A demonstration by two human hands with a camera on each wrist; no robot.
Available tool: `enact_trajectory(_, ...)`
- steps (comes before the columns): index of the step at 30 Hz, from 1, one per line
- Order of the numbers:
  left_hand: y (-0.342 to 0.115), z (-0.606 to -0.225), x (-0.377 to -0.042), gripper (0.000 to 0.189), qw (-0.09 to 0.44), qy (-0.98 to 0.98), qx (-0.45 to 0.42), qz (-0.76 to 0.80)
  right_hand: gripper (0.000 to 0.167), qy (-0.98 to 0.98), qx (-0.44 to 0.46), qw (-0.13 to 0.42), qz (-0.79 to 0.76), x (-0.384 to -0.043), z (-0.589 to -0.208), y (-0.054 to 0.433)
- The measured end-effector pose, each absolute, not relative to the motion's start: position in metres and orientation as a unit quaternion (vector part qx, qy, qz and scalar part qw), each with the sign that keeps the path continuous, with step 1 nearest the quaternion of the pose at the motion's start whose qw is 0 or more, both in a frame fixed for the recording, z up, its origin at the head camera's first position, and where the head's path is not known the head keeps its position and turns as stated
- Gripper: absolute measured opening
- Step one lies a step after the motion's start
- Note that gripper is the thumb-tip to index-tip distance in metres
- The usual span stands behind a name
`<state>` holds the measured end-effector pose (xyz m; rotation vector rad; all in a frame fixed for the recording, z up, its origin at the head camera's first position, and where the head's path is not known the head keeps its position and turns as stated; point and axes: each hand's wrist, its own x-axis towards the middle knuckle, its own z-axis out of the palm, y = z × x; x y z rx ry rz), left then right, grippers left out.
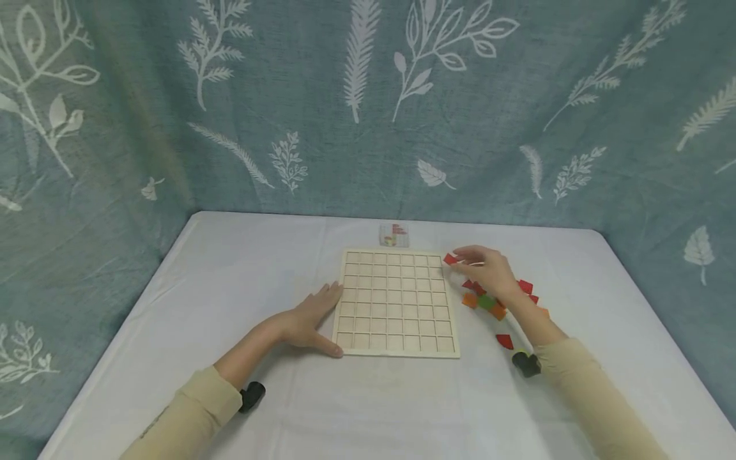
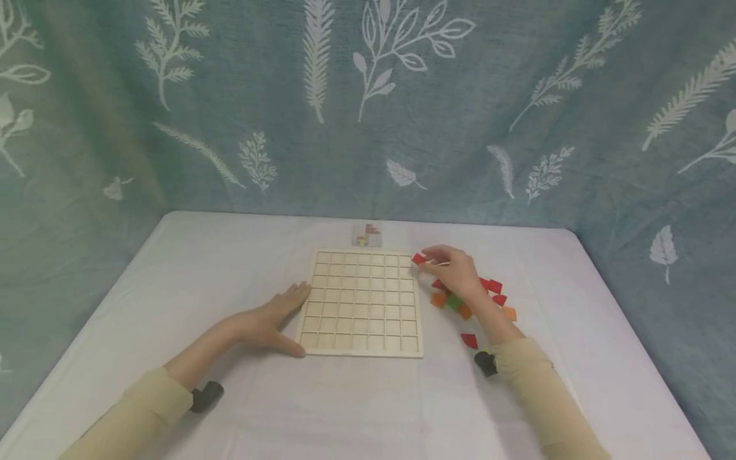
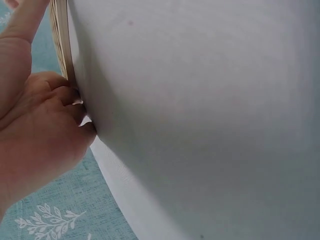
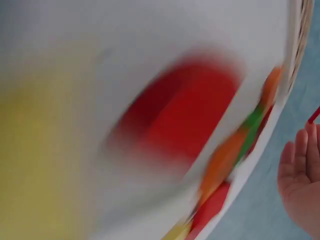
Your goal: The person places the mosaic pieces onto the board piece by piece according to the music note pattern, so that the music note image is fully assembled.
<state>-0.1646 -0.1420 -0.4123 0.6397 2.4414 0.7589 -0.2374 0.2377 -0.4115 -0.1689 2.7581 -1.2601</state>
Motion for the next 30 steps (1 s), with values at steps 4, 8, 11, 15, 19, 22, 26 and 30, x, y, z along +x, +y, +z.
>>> enact_trajectory(4, -0.142, -0.414, -0.165, 0.123, 0.248, 0.897, 0.238, 0.279, 0.04, 0.896, -0.071, 0.074, -0.432, -0.246, -0.415, 0.202)
enact_trajectory(8, -0.142, -0.418, -0.165, 0.122, 0.249, 0.899, 0.237, 0.273, 0.035, 0.899, -0.109, 0.078, -0.417, -0.255, -0.419, 0.173)
enact_trajectory(11, -0.142, -0.418, -0.164, 0.123, 0.251, 0.901, 0.228, 0.269, 0.03, 0.905, -0.155, 0.066, -0.39, -0.262, -0.423, 0.158)
enact_trajectory(15, -0.141, -0.419, -0.163, 0.124, 0.253, 0.903, 0.221, 0.267, 0.024, 0.91, -0.203, 0.048, -0.359, -0.268, -0.426, 0.146)
enact_trajectory(19, -0.141, -0.42, -0.163, 0.123, 0.252, 0.904, 0.222, 0.263, 0.023, 0.915, -0.212, 0.047, -0.34, -0.27, -0.425, 0.139)
enact_trajectory(22, -0.142, -0.42, -0.163, 0.123, 0.25, 0.905, 0.224, 0.262, 0.022, 0.919, -0.207, 0.046, -0.333, -0.272, -0.425, 0.137)
enact_trajectory(26, -0.143, -0.418, -0.163, 0.122, 0.246, 0.904, 0.226, 0.268, 0.02, 0.918, -0.208, 0.043, -0.334, -0.272, -0.423, 0.136)
enact_trajectory(30, -0.143, -0.417, -0.163, 0.123, 0.245, 0.906, 0.223, 0.264, 0.02, 0.916, -0.209, 0.051, -0.339, -0.272, -0.423, 0.136)
